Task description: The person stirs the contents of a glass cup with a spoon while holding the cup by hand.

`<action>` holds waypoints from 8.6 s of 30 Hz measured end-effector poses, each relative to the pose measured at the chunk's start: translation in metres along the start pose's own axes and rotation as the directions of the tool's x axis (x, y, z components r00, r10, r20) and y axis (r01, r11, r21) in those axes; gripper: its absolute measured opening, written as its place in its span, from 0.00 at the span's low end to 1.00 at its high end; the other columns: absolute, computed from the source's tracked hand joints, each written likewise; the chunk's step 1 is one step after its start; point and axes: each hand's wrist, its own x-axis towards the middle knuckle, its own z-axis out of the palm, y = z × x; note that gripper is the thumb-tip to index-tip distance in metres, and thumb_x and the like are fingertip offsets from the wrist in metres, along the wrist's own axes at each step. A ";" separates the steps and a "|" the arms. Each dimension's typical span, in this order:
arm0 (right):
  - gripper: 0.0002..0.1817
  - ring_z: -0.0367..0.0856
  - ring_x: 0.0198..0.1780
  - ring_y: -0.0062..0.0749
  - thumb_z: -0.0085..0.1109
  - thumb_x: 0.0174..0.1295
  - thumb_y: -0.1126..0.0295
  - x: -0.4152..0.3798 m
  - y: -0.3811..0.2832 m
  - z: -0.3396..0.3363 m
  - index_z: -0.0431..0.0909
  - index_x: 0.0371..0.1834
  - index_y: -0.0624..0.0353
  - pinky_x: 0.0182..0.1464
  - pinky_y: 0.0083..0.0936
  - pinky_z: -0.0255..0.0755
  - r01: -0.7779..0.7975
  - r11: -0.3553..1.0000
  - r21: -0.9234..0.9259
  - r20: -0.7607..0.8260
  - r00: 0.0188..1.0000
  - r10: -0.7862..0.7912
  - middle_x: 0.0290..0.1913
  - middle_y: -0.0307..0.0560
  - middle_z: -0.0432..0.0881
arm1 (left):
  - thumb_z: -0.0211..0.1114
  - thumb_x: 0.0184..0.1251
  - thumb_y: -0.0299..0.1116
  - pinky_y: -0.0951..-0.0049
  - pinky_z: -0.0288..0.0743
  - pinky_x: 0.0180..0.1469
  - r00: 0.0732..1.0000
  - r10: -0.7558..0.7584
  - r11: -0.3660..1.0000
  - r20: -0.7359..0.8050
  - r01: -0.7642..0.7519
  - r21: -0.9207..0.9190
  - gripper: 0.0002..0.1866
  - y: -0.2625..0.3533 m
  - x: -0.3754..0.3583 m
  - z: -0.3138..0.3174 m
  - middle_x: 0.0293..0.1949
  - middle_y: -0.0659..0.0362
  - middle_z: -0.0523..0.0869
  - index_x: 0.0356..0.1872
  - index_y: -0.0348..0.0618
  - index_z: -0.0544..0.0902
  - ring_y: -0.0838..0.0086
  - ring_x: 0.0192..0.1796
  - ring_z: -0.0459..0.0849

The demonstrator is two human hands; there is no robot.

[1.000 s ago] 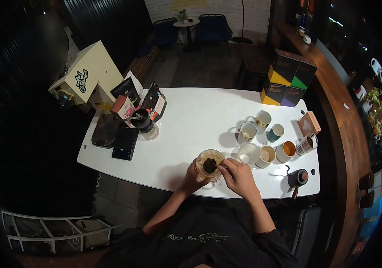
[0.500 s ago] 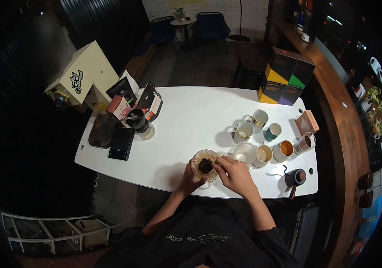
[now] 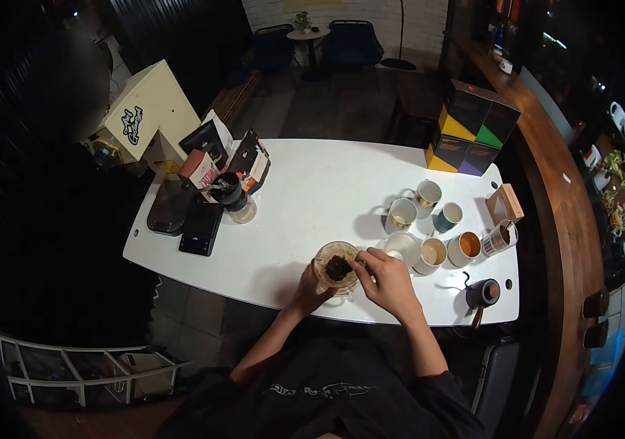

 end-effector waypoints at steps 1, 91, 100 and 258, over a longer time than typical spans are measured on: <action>0.06 0.84 0.30 0.50 0.65 0.71 0.70 0.000 0.000 -0.001 0.83 0.41 0.62 0.32 0.40 0.75 0.030 0.999 -0.020 0.017 0.999 -0.030 0.33 0.52 0.83 | 0.77 0.64 0.36 0.60 0.79 0.67 1.000 0.005 1.000 -0.001 -0.005 0.001 0.35 0.000 0.000 0.000 0.62 0.47 0.83 0.68 0.34 0.72 0.59 0.64 0.84; 0.06 0.84 0.30 0.50 0.66 0.70 0.69 -0.007 -0.028 0.013 0.83 0.39 0.60 0.31 0.41 0.77 -0.202 0.975 -0.089 -0.156 0.970 0.186 0.34 0.49 0.82 | 0.87 0.51 0.36 0.62 0.79 0.65 0.920 -0.025 0.999 0.392 0.034 -0.015 0.35 0.000 0.057 -0.022 0.57 0.54 0.88 0.62 0.41 0.81 0.63 0.59 0.86; 0.05 0.83 0.29 0.48 0.66 0.69 0.73 -0.005 -0.036 0.018 0.83 0.38 0.63 0.33 0.37 0.75 -0.244 0.967 -0.065 -0.175 0.957 0.230 0.32 0.51 0.82 | 0.87 0.50 0.39 0.60 0.80 0.65 0.924 0.019 0.998 0.382 -0.043 0.054 0.35 0.003 0.058 -0.023 0.57 0.53 0.88 0.61 0.42 0.82 0.62 0.59 0.87; 0.03 0.84 0.27 0.44 0.67 0.68 0.74 -0.015 -0.037 0.031 0.84 0.39 0.61 0.29 0.36 0.75 -0.246 0.967 -0.065 -0.237 0.945 0.225 0.31 0.48 0.80 | 0.88 0.44 0.49 0.54 0.75 0.70 0.907 -0.009 0.991 0.421 -0.049 0.125 0.46 -0.013 0.061 -0.019 0.61 0.52 0.85 0.66 0.44 0.78 0.54 0.65 0.83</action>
